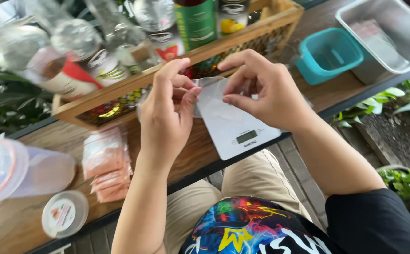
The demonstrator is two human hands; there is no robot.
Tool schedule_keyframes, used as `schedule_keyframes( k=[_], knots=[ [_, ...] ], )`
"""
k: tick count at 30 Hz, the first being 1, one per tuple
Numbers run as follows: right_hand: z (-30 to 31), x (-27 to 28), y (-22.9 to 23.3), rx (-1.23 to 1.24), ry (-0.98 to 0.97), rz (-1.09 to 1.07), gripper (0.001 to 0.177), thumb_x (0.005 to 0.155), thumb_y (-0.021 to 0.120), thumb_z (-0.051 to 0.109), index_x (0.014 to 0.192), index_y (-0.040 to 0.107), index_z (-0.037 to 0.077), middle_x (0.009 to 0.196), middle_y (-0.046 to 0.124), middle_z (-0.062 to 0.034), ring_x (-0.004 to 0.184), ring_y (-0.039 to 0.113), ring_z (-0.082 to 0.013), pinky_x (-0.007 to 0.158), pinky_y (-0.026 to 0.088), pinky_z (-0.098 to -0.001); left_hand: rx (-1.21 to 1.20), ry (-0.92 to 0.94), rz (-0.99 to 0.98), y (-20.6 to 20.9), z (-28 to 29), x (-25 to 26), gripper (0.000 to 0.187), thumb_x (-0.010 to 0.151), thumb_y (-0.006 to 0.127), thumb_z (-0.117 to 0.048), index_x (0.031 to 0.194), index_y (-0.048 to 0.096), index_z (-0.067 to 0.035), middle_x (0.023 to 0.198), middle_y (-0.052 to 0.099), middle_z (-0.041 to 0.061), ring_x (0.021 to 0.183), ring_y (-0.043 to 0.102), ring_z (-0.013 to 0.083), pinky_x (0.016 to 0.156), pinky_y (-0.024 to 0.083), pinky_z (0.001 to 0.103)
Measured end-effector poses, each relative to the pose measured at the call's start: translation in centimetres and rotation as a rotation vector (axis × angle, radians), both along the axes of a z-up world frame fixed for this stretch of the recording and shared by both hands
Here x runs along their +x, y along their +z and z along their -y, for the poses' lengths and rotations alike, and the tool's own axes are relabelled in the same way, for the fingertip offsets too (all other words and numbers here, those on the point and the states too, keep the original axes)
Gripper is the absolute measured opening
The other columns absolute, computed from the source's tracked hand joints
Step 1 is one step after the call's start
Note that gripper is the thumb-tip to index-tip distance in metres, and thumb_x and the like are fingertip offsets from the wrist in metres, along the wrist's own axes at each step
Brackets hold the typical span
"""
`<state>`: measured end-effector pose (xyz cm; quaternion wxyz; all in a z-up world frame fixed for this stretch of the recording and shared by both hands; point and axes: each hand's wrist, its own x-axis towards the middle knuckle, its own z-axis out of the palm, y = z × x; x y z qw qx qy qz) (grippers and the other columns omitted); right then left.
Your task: The person scoops pink Himalayan salt from a large container using a small spoon and pours it into small plastic bags. They place the bags on a digital scale to measure the weight, then seal the bags and set them aside.
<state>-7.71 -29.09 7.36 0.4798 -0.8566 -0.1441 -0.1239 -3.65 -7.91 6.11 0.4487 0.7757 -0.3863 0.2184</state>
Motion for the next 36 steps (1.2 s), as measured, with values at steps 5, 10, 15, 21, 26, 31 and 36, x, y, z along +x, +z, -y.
schedule_keyframes(
  k=[5, 10, 15, 21, 26, 31, 36],
  knots=[
    [5.3, -3.3, -2.8, -0.022, -0.13, 0.057, 0.018, 0.091, 0.078, 0.005, 0.095, 0.061, 0.01, 0.09, 0.066, -0.0014, 0.073, 0.059, -0.0091, 0.064, 0.045, -0.0219, 0.145, -0.16, -0.082, -1.4, 7.0, 0.9, 0.031, 0.105, 0.057, -0.004, 0.135, 0.048, -0.008, 0.101, 0.071, 0.008, 0.095, 0.071, 0.0238, 0.084, 0.053, 0.035],
    [9.5, -5.8, -7.4, -0.133, -0.269, 0.046, 0.007, 0.091, 0.074, 0.006, 0.097, 0.071, 0.008, 0.088, 0.068, -0.0041, 0.072, 0.063, -0.015, 0.069, 0.051, -0.0268, 0.377, -0.285, -0.138, -4.3, 14.2, 1.4, 0.034, 0.096, 0.052, 0.003, 0.128, 0.052, -0.011, 0.092, 0.071, 0.01, 0.088, 0.07, 0.0255, 0.069, 0.051, 0.04],
    [12.3, -6.2, -12.1, -0.085, -0.422, 0.111, 0.014, 0.085, 0.077, 0.005, 0.099, 0.075, 0.006, 0.08, 0.065, -0.0086, 0.059, 0.061, -0.0222, 0.054, 0.052, -0.0305, 0.529, -0.077, 0.438, -7.1, 19.1, 2.1, 0.02, 0.089, 0.069, -0.002, 0.09, 0.056, -0.017, 0.056, 0.048, -0.006, 0.055, 0.057, 0.0149, 0.058, 0.053, 0.026],
    [13.7, -5.6, -14.2, -0.273, -0.43, 0.253, 0.014, 0.09, 0.076, 0.017, 0.099, 0.074, 0.007, 0.087, 0.062, -0.0108, 0.08, 0.06, -0.0313, 0.069, 0.053, -0.0408, 0.62, -0.107, 0.544, -9.9, 22.0, 3.5, 0.035, 0.071, 0.075, -0.001, 0.072, 0.045, -0.02, 0.049, 0.048, -0.007, 0.052, 0.058, 0.0152, 0.057, 0.052, 0.028],
    [14.0, -5.4, -15.0, -0.418, -0.495, 0.309, 0.014, 0.088, 0.077, 0.022, 0.093, 0.074, 0.009, 0.098, 0.054, -0.0104, 0.09, 0.054, -0.034, 0.079, 0.05, -0.0426, 0.665, -0.088, 0.63, -10.8, 23.4, 3.9, 0.031, 0.062, 0.073, 0.0, 0.071, 0.05, -0.018, 0.048, 0.053, -0.003, 0.05, 0.062, 0.0165, 0.056, 0.054, 0.028],
    [14.0, -5.2, -15.9, -0.424, -0.502, 0.317, 0.017, 0.09, 0.074, 0.024, 0.096, 0.073, 0.009, 0.1, 0.053, -0.0103, 0.095, 0.053, -0.0351, 0.084, 0.048, -0.043, 0.651, -0.028, 0.722, -11.3, 23.6, 4.0, 0.026, 0.06, 0.069, 0.002, 0.072, 0.053, -0.016, 0.048, 0.051, -0.004, 0.046, 0.061, 0.0181, 0.053, 0.053, 0.03],
    [13.7, -5.5, -14.4, -0.325, -0.528, 0.342, 0.016, 0.088, 0.078, 0.018, 0.1, 0.074, 0.008, 0.098, 0.057, -0.0106, 0.09, 0.055, -0.0349, 0.084, 0.049, -0.0456, 0.423, -0.02, 0.76, -6.6, 20.8, 2.2, 0.013, 0.077, 0.062, 0.005, 0.074, 0.06, -0.008, 0.053, 0.046, 0.002, 0.049, 0.055, 0.0205, 0.055, 0.05, 0.029]
  ],
)
